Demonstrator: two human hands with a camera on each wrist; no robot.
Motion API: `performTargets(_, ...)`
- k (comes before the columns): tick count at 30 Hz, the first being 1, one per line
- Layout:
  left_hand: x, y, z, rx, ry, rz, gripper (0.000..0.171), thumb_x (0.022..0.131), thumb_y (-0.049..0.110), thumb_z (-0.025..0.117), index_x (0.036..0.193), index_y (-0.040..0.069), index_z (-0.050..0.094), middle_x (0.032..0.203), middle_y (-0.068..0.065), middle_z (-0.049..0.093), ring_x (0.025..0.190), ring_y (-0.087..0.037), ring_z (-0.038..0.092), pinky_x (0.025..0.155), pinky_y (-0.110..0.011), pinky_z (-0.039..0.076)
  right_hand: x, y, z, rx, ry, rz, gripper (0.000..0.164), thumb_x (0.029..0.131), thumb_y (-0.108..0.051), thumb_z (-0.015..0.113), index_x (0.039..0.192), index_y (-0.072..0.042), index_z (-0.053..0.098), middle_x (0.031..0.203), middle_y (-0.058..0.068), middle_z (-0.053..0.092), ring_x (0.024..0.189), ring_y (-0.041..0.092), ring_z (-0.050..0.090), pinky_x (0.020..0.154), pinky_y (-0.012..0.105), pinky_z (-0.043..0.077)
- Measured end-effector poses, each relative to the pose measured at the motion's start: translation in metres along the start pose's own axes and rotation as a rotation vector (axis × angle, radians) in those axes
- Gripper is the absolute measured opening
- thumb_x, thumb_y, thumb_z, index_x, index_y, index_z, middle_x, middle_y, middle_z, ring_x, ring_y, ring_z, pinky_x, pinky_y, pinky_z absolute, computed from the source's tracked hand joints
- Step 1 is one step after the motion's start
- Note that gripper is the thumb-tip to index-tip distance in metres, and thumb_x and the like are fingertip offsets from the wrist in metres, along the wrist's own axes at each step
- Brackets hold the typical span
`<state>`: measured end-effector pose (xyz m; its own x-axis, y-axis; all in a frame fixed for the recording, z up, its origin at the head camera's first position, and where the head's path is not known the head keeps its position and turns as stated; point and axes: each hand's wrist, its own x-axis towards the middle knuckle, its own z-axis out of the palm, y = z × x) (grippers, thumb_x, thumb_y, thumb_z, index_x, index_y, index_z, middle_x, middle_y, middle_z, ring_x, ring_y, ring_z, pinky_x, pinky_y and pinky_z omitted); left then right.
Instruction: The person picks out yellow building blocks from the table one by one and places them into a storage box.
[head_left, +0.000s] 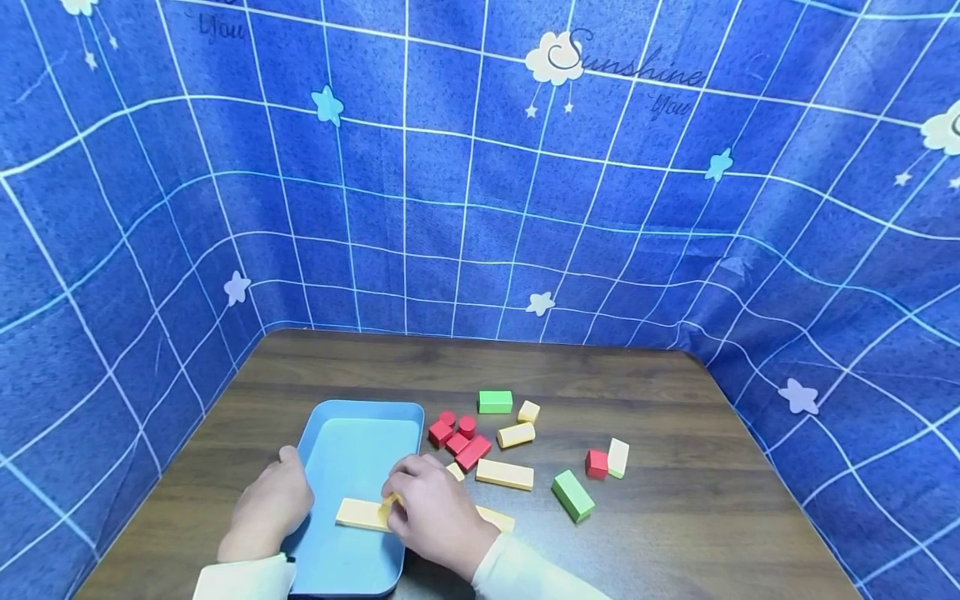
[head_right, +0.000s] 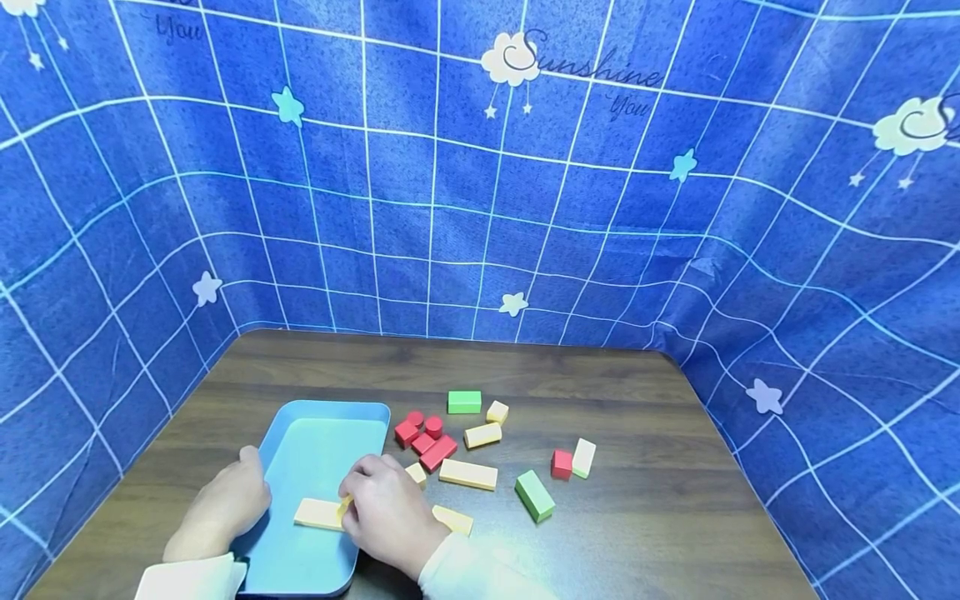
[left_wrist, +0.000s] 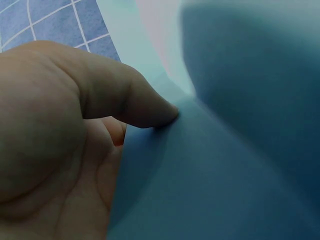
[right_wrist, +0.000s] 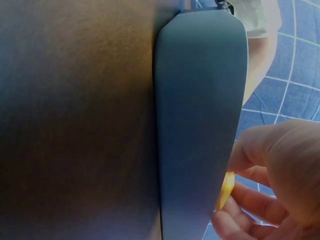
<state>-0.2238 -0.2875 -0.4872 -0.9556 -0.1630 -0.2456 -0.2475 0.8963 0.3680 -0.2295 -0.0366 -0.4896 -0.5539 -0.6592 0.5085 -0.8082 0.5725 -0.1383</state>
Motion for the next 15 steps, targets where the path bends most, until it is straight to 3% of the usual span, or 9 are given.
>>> performTargets(15, 0.0007, -0.0009, 0.0019, 0.004, 0.018, 0.01, 0.054, 0.095, 0.009, 0.031, 0.134, -0.021, 0.009, 0.122, -0.043, 0.04, 0.098, -0.055, 0.049, 0.076, -0.067, 0.045, -0.0002, 0.0006, 0.0029, -0.045, -0.04, 0.017, 0.017, 0.076, -0.019, 0.069, 0.091, -0.025, 0.072, 0.097, -0.009, 0.062, 0.085, 0.007, 0.05, 0.07, 0.019, 0.048)
